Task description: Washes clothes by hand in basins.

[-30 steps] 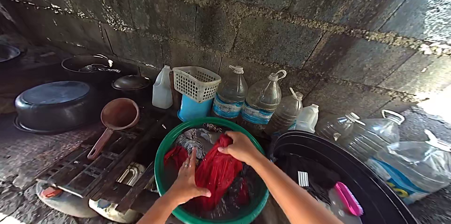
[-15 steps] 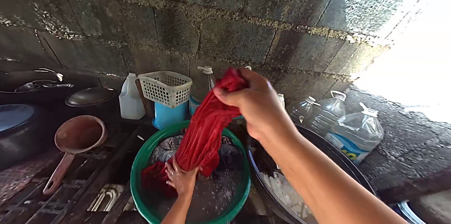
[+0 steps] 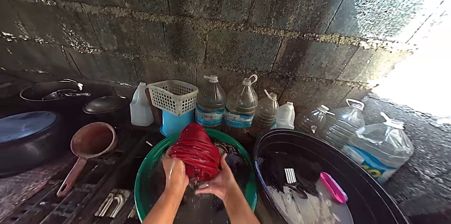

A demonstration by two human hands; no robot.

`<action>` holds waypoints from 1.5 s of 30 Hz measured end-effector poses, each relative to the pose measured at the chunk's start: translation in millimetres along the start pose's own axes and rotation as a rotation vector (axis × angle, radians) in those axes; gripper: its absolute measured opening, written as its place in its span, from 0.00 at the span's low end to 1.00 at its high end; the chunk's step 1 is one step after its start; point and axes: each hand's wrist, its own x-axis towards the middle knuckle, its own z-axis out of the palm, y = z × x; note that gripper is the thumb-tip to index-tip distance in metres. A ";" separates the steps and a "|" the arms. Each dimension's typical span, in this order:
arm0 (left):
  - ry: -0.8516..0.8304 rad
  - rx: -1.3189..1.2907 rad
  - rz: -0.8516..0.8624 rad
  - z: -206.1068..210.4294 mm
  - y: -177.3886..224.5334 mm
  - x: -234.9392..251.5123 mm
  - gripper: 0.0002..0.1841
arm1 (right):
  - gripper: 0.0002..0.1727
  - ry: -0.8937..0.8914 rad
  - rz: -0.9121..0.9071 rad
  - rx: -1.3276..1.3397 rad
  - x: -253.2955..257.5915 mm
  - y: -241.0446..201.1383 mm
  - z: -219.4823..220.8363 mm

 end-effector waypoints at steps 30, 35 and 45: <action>-0.252 -0.560 -0.236 -73.5 -92.6 15.2 0.33 | 0.42 -0.005 0.067 0.110 -14.9 29.9 -9.5; -0.381 -0.302 -0.143 -78.9 -78.3 18.4 0.21 | 0.50 -0.194 0.095 0.106 -15.2 30.2 -29.3; -0.417 -0.199 -0.294 -76.5 -49.5 24.6 0.43 | 0.12 0.241 -0.461 0.313 0.5 6.7 21.5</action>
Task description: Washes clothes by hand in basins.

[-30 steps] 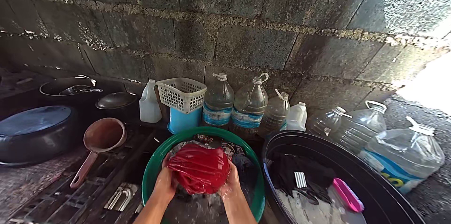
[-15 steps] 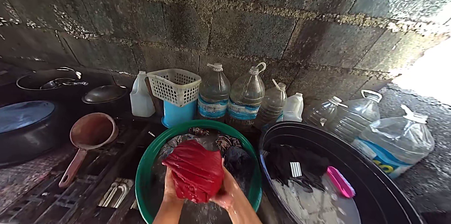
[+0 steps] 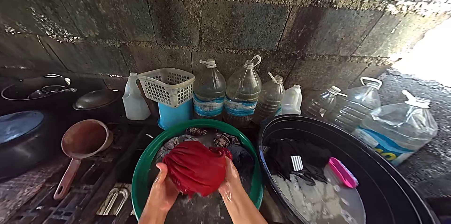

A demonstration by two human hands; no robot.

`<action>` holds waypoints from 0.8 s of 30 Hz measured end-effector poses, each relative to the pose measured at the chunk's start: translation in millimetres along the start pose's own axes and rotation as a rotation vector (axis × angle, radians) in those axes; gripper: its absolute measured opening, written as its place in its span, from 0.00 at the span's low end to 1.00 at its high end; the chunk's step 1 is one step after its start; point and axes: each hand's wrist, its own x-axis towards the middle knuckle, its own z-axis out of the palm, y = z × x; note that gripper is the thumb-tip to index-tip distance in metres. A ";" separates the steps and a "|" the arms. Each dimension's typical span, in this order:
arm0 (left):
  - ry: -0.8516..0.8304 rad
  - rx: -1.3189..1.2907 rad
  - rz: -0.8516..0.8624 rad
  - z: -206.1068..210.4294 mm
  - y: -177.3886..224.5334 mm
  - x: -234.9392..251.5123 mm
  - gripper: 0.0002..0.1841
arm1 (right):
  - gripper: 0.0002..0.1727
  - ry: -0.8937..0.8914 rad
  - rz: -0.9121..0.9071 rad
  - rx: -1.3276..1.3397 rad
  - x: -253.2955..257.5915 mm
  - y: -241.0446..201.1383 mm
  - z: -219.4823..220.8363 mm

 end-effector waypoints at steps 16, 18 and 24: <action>-0.619 0.522 -0.389 50.7 52.2 82.6 0.17 | 0.20 -0.516 -1.214 -1.182 -38.9 -29.2 32.8; -0.657 0.548 -0.427 71.2 65.3 79.1 0.17 | 0.20 -0.549 -1.296 -1.218 -40.3 -28.4 32.3; -0.953 1.592 -0.138 116.3 70.9 70.5 0.18 | 0.22 -0.706 -1.428 -1.387 -54.3 -8.8 18.4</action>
